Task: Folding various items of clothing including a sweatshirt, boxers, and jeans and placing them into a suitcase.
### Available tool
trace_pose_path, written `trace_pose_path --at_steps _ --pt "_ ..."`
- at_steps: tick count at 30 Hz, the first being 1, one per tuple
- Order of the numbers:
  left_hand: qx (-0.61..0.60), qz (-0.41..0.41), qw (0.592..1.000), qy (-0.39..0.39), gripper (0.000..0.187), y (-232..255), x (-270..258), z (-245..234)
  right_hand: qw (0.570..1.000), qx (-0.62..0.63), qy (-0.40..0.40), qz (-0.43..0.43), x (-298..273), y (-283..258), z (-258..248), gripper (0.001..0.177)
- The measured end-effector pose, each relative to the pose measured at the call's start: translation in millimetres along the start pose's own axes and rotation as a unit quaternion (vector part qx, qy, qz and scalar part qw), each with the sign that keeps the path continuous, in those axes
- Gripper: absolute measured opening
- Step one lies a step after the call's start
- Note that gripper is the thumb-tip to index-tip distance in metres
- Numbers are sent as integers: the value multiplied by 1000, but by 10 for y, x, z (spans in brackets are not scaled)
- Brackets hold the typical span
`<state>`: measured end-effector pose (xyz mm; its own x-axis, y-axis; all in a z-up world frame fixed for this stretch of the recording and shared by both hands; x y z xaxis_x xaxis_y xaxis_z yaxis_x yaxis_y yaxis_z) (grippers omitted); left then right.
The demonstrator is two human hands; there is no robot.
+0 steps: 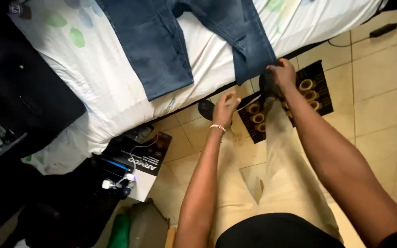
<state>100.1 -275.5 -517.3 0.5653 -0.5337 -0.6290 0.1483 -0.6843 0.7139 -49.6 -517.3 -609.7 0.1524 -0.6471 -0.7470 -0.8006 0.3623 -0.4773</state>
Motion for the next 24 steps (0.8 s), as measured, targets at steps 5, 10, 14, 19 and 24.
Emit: trace_pose_path --at_steps 5,10,14,19,24 --pt "-14 -40 990 132 61 -74 632 621 963 -106 -50 -241 199 -70 -195 29" --pt "-9 -125 961 245 51 -755 983 979 936 -177 -186 -239 -281 -730 -645 30" --pt "-311 -146 920 188 51 -932 926 1469 939 -148 -230 -207 -346 -1096 -1074 46" --pt "-489 -170 847 122 56 462 206 1519 907 -244 -301 -164 -282 -1115 -1344 51" --pt "-532 -118 838 -11 65 657 -101 2256 929 -115 -345 -68 -323 -1116 -1666 51"
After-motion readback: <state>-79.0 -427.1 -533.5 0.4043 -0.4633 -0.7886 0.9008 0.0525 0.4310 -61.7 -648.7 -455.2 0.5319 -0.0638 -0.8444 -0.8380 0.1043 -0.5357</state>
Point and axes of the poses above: each hand's wrist, its own x-axis towards the middle knuckle, its own z-axis out of the palm, y = z × x, the point moved 8 cm from there along x, towards the middle knuckle, and after that the axes turned 1 degree about y, right-handed, at the moved point
